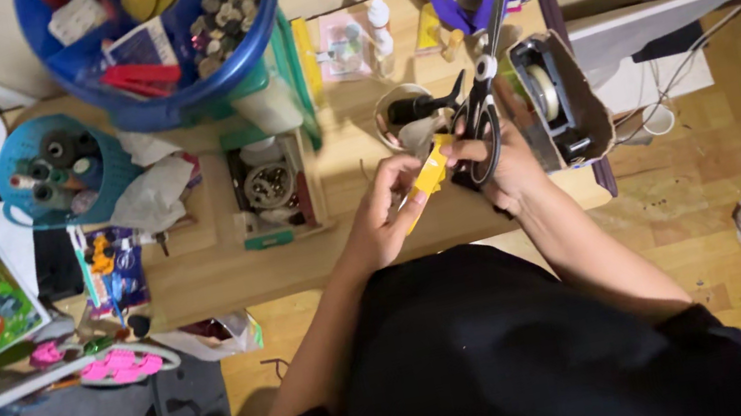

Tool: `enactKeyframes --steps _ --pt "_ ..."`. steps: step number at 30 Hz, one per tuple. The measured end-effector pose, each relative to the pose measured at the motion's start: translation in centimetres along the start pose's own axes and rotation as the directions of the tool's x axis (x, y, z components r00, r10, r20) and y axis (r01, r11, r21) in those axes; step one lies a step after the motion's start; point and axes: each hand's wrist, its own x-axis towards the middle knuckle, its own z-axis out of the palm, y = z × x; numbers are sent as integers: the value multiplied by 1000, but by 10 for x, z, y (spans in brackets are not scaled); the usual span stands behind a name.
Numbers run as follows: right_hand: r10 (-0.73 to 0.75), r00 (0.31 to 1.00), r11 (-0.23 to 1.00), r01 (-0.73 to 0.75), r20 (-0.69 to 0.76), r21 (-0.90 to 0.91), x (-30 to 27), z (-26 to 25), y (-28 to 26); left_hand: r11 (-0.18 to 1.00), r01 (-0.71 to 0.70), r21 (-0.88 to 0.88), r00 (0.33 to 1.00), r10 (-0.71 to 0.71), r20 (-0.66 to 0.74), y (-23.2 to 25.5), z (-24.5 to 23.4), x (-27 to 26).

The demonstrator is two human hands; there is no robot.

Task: The person assembles a craft decoration by cutting a yellow paper strip with scissors and taping it inside a white cup, then inserts a long plastic tube into the cup and tapes it in place.

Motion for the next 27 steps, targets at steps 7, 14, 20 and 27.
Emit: enactKeyframes --steps 7,14,20,27 --pt "-171 976 972 189 134 -136 8 17 -1 903 -101 -418 995 84 -60 -10 6 -10" --pt "-143 949 810 275 281 -517 12 -8 -13 967 -220 129 976 219 23 17 -20 -11" --pt "400 660 790 103 636 -604 -20 -82 -29 998 -60 -11 995 59 -87 34 -41 -8" --pt "454 556 785 121 696 -608 -43 -78 -9 989 -12 -145 998 3 -59 53 -38 0"
